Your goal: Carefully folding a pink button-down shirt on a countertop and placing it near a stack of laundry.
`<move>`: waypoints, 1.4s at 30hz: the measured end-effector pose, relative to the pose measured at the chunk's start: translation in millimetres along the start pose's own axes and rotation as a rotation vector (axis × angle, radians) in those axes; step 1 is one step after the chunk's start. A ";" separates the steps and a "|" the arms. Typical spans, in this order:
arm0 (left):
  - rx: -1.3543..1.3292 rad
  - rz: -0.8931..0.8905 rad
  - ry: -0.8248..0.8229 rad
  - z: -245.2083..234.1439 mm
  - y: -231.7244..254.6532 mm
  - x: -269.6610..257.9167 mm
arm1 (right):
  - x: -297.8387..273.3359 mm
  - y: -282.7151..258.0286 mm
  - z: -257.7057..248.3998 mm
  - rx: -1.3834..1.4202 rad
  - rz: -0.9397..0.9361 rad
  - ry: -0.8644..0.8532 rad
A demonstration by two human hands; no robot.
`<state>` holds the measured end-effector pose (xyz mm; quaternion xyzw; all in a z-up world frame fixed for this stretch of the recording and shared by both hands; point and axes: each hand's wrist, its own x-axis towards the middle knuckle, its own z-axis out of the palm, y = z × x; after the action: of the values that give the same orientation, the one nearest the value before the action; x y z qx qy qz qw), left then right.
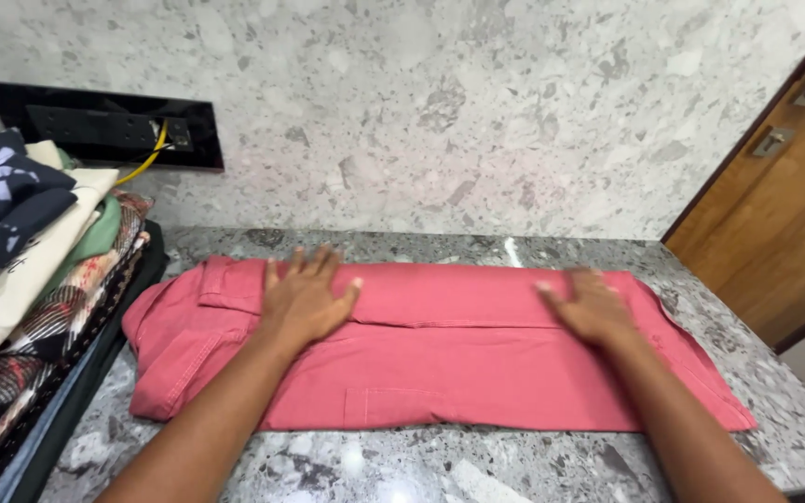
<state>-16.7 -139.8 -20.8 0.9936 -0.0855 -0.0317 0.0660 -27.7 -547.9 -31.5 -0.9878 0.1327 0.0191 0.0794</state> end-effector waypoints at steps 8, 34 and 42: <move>-0.070 -0.319 0.179 26.2 -60.7 38.8 | 61.0 107.9 34.0 -0.069 0.043 0.156; -0.151 0.137 0.036 -1.7 30.5 47.7 | 19.3 5.1 0.4 0.322 -0.289 0.211; -0.073 0.084 0.166 38.3 -44.0 58.6 | 58.2 130.0 17.1 -0.053 0.056 0.099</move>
<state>45.4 -111.8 -67.7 0.9853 -0.1203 0.0505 0.1103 -6.4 -684.0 -71.5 -0.9852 0.1634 -0.0243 0.0462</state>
